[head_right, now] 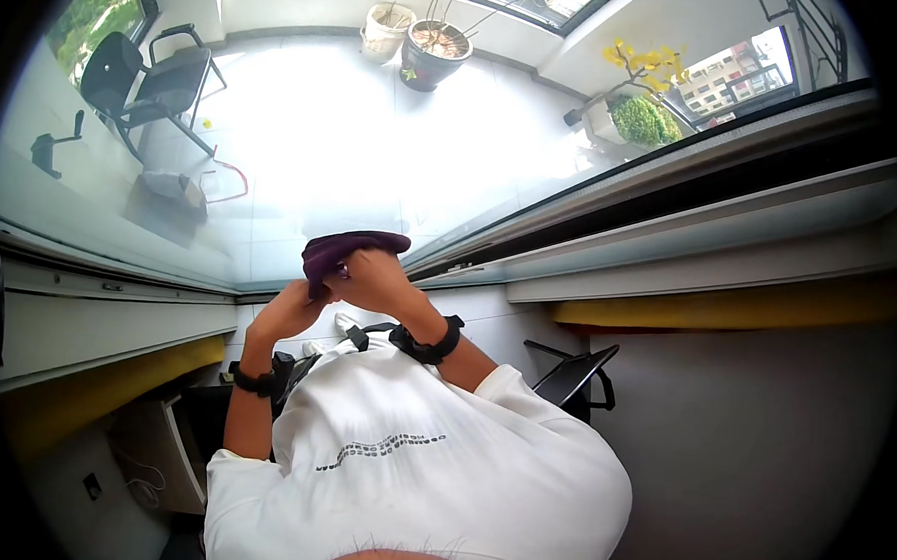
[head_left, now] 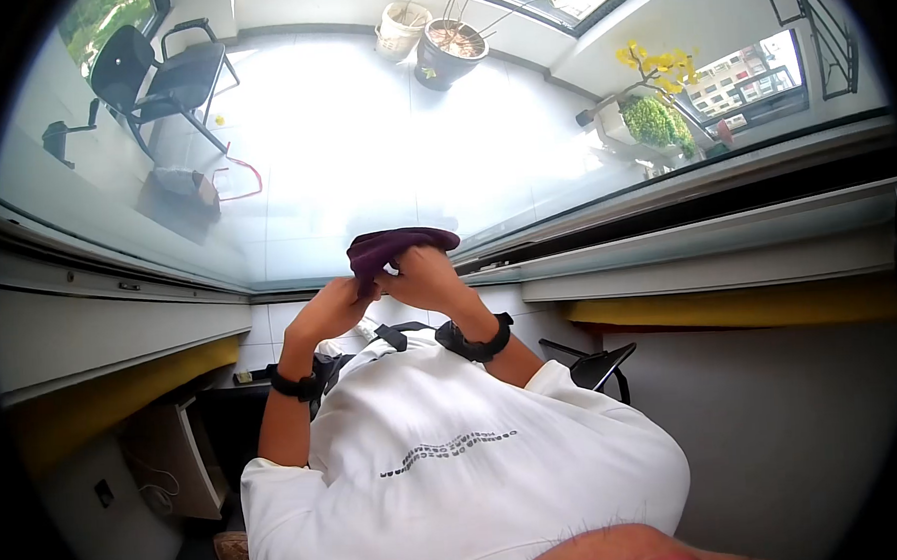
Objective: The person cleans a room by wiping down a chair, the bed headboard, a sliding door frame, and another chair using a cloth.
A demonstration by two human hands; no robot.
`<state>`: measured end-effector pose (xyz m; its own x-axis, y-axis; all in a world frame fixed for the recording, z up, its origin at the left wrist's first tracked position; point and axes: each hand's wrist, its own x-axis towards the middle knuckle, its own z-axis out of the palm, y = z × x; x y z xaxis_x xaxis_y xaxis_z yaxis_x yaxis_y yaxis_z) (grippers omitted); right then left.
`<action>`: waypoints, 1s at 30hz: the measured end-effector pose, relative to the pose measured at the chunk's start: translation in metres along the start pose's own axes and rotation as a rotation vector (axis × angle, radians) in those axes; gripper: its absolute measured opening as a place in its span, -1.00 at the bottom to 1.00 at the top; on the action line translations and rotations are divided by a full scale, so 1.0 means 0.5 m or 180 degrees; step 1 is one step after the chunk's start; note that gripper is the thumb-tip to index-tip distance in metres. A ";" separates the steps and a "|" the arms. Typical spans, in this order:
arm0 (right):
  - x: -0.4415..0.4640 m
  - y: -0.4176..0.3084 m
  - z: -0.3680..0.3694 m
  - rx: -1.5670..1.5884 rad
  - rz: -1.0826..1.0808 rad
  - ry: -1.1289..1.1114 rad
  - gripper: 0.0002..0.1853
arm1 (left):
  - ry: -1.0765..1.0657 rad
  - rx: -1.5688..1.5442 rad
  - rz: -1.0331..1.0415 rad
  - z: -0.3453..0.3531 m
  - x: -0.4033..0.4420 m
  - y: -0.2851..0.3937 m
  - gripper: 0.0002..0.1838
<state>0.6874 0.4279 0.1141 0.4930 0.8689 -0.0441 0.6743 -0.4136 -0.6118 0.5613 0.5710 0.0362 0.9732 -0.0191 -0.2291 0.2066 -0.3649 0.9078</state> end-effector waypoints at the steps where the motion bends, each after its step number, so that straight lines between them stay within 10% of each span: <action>1: -0.004 0.024 0.023 0.0058 -0.0248 -0.0431 -0.81 | 0.0005 0.0015 -0.0001 0.006 -0.004 -0.002 -0.70; 7: -0.048 -0.071 -0.080 0.0431 -0.1493 -0.0346 -0.80 | 0.0839 -0.0357 0.0967 -0.045 -0.048 0.070 -0.70; 9: -0.045 -0.082 -0.118 0.0201 -0.1716 -0.0021 -0.78 | 0.0981 0.0872 0.1585 -0.055 -0.047 0.142 -0.64; 12: -0.015 -0.051 -0.079 0.1900 -0.1424 0.0524 -0.69 | 0.0743 0.0923 0.1299 -0.035 -0.025 0.184 -0.58; 15: 0.029 -0.071 -0.050 0.1427 -0.1756 0.0848 -0.66 | 0.0660 0.0390 0.0878 -0.039 -0.011 0.117 -0.48; 19: 0.034 -0.067 -0.029 0.0953 -0.0476 -0.0749 -0.64 | 0.0607 -0.0439 0.0663 -0.050 -0.018 0.009 -0.40; 21: 0.022 -0.062 -0.015 -0.0005 -0.0751 -0.0848 -0.52 | 0.1565 0.0787 0.1806 -0.072 -0.038 0.029 -0.41; 23: 0.001 -0.057 -0.015 -0.0789 -0.1162 -0.1156 -0.44 | 0.1032 0.0145 0.0512 -0.071 -0.068 0.010 -0.51; 25: -0.009 -0.108 -0.054 -0.0874 -0.0906 -0.1256 -0.43 | 0.1226 0.0684 0.1046 -0.113 -0.081 0.036 -0.52; 27: -0.021 -0.126 -0.087 -0.0662 -0.1423 -0.0487 -0.43 | 0.1266 0.0343 0.0314 -0.153 -0.120 0.124 -0.52; 30: -0.046 -0.158 -0.156 -0.0127 -0.1822 0.0114 -0.38 | 0.2098 0.0892 0.1477 -0.180 -0.172 0.218 -0.35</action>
<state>0.6658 0.4195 0.2250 0.0612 0.9479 0.3126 0.8591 0.1094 -0.5000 0.5094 0.6164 0.1864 0.8310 0.2902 0.4745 -0.1755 -0.6726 0.7189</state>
